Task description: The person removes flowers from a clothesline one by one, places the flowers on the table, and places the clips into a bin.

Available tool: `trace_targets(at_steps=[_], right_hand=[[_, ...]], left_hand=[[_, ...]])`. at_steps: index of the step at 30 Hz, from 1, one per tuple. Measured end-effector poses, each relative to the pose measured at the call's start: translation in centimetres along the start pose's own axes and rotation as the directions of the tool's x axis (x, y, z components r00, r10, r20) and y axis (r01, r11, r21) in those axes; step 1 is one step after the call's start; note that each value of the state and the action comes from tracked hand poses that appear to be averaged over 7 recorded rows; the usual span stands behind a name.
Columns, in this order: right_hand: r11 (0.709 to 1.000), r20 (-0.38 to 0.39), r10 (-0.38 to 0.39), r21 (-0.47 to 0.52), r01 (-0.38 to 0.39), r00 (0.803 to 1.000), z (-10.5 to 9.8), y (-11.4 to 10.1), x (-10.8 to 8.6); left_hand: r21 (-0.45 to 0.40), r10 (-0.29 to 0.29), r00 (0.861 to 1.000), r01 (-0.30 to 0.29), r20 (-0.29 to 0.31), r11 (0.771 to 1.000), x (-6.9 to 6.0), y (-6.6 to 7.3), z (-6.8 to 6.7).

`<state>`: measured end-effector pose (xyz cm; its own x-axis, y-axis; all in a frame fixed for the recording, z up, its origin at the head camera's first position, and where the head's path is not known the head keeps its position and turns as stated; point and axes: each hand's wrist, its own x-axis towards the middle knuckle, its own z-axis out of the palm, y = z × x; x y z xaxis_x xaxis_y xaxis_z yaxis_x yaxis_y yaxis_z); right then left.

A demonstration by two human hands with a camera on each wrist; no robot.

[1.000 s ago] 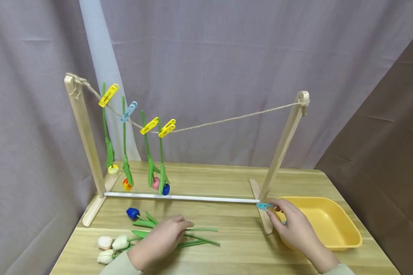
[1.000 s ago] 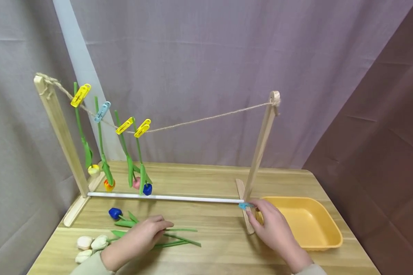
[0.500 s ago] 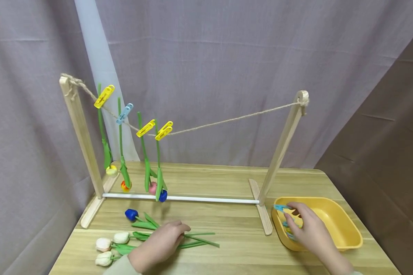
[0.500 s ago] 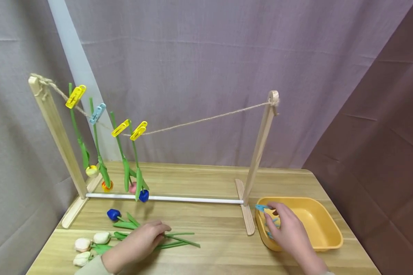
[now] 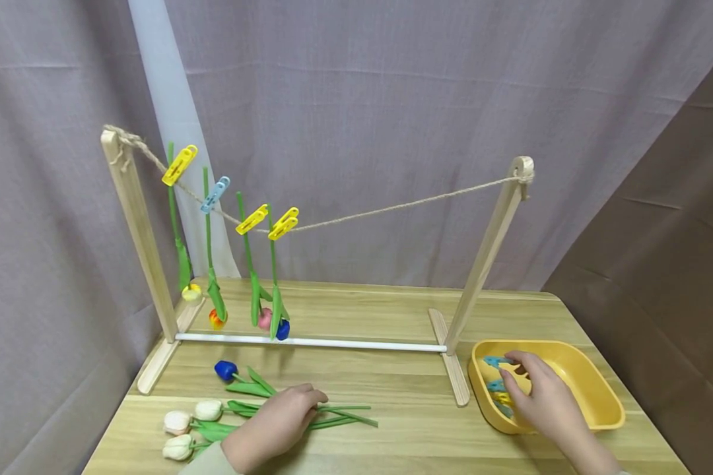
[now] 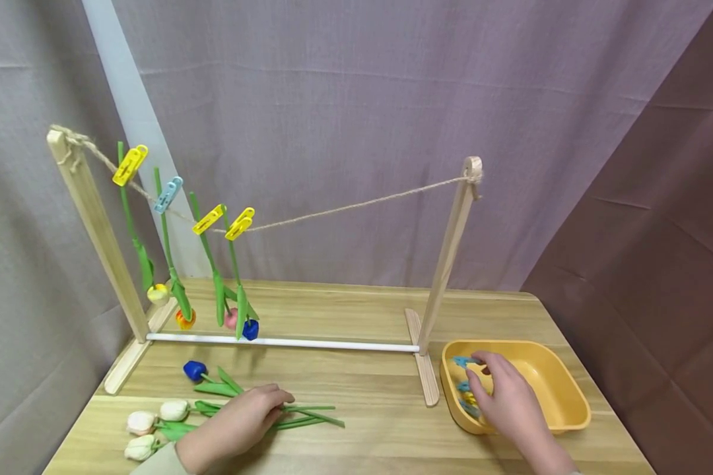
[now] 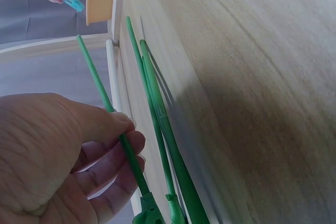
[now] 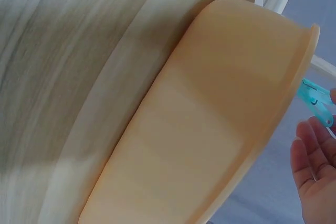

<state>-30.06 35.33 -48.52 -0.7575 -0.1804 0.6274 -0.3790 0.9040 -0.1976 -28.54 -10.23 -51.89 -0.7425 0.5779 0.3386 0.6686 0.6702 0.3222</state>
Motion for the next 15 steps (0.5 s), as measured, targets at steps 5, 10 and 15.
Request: trace_targets(at_steps=[5,10,15], right_hand=[[1.0,-0.014,-0.011,-0.002,0.011,1.0,0.01,0.07,-0.03],[1.0,-0.008,-0.001,-0.003,0.001,1.0,-0.01,0.21,-0.02],[1.0,-0.028,0.002,-0.006,-0.002,1.0,0.02,0.41,-0.13]], left_hand=[[0.004,0.009,1.0,-0.009,-0.007,1.0,-0.06,-0.05,0.11],[0.004,0.006,1.0,-0.006,-0.007,1.0,-0.15,-0.12,0.34],[0.006,0.011,1.0,-0.011,-0.012,1.0,-0.21,-0.11,0.39]])
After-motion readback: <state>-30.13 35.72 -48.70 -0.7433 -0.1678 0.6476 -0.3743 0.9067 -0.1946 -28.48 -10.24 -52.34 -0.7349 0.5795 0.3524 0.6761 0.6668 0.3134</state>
